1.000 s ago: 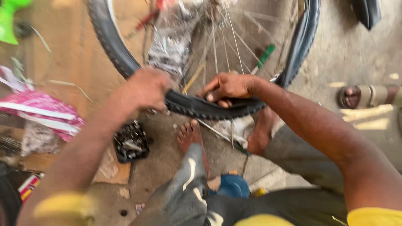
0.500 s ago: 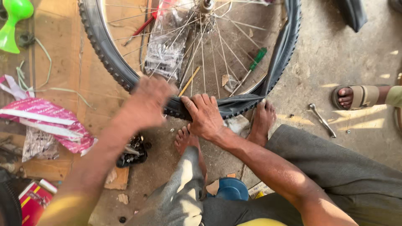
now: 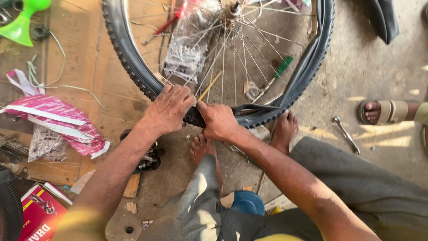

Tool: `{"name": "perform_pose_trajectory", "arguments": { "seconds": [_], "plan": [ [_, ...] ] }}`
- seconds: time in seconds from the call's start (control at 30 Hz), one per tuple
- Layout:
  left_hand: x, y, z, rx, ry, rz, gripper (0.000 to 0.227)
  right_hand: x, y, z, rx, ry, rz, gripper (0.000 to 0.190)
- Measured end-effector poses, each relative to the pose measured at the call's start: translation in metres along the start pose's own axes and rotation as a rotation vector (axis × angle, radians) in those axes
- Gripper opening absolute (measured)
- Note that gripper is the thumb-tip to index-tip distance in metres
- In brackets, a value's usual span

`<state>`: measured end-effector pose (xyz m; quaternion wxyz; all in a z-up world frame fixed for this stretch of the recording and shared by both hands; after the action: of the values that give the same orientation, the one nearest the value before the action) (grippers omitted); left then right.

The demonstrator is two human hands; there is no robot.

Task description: The person removes a bicycle tire from the rim using tire levers, then inserts a new inner tube into the tire and reseats the tire onto the rim. The person works on the floor in a cluttered workshop environment.

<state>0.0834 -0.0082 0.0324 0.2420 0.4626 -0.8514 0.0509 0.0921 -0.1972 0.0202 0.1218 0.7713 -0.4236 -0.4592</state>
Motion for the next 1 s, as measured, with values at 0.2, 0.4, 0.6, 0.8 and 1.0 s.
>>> {"name": "perform_pose_trajectory", "arguments": {
  "seconds": [0.2,0.4,0.6,0.8,1.0],
  "plan": [
    [0.016,-0.003,0.030,-0.212,0.070,-0.055,0.038,0.011,-0.016,0.012,-0.348,0.110,0.169,0.037],
    [0.021,0.014,0.059,-0.144,-0.006,-0.004,0.061,0.037,-0.010,0.055,-0.288,0.080,0.171,0.032],
    [-0.010,0.055,0.067,0.069,-0.109,-0.027,0.053,0.078,0.025,0.064,0.162,-0.212,-0.236,0.040],
    [-0.039,0.070,0.023,0.029,-0.175,-0.207,0.058,0.086,0.080,0.015,0.207,0.209,-0.296,0.051],
    [0.041,0.048,0.033,-0.040,0.023,-0.045,0.097,0.083,0.067,0.010,0.293,-0.004,-0.449,0.040]
  ]
}}
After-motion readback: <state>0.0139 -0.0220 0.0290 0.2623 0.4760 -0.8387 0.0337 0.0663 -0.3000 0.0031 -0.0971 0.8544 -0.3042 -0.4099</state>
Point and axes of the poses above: each hand's wrist, its own y-axis away from the middle knuckle, its own z-axis out of the palm, x = y × z, the point moved 2 cm from there along -y, towards the middle knuckle, and after that the axes turned 3 degrees about -y, right-handed, at the moved point
